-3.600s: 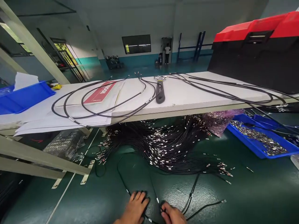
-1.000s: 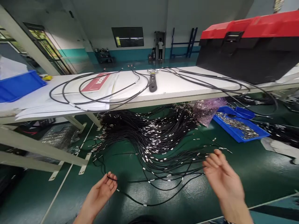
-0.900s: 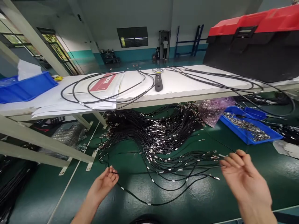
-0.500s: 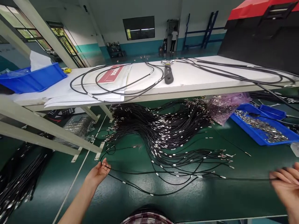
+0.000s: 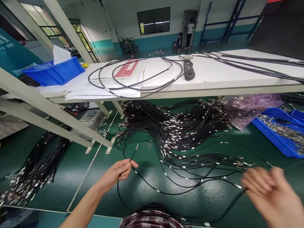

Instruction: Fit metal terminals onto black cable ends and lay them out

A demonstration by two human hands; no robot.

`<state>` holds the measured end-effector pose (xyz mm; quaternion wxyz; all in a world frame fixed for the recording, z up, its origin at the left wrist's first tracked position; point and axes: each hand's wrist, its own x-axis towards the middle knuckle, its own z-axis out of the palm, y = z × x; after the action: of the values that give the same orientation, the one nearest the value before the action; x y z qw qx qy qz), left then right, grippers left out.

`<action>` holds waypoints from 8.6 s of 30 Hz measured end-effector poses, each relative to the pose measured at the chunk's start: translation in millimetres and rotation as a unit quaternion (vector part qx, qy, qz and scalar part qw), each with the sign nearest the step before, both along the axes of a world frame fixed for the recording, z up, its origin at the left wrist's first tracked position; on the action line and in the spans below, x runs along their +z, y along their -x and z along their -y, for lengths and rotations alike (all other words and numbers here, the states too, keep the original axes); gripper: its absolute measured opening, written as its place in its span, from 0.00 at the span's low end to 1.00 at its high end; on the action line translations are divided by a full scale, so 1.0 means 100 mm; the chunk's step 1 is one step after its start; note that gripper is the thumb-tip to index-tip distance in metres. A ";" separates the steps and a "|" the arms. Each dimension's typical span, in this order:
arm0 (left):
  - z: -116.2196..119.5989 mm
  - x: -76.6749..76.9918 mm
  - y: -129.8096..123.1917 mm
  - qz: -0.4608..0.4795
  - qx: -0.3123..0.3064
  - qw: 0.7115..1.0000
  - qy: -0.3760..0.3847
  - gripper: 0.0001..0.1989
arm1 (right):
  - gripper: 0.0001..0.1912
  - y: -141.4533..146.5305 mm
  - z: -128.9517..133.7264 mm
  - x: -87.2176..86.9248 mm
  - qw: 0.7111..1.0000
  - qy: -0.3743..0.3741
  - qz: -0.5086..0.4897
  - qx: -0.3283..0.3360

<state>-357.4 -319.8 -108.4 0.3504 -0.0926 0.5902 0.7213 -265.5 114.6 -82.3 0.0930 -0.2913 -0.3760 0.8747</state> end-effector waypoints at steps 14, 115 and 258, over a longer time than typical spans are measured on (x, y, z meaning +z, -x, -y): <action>-0.67 0.62 -0.61 -0.310 -0.171 0.900 0.254 0.18 | 0.20 0.49 1.64 0.27 0.925 -0.206 -0.133 0.290; -0.96 0.60 -0.78 -0.034 0.045 0.989 -0.138 0.15 | 0.17 0.44 1.91 0.32 0.890 -0.249 -0.149 0.352; -0.99 0.75 -0.85 -0.064 0.092 0.982 -0.150 0.10 | 0.14 0.46 1.87 0.47 0.862 -0.093 -0.195 0.459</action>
<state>-272.5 -221.0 -33.4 0.2545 -0.0464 0.4852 0.8352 -311.9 -72.5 -34.9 -0.2209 0.1011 -0.5212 0.8182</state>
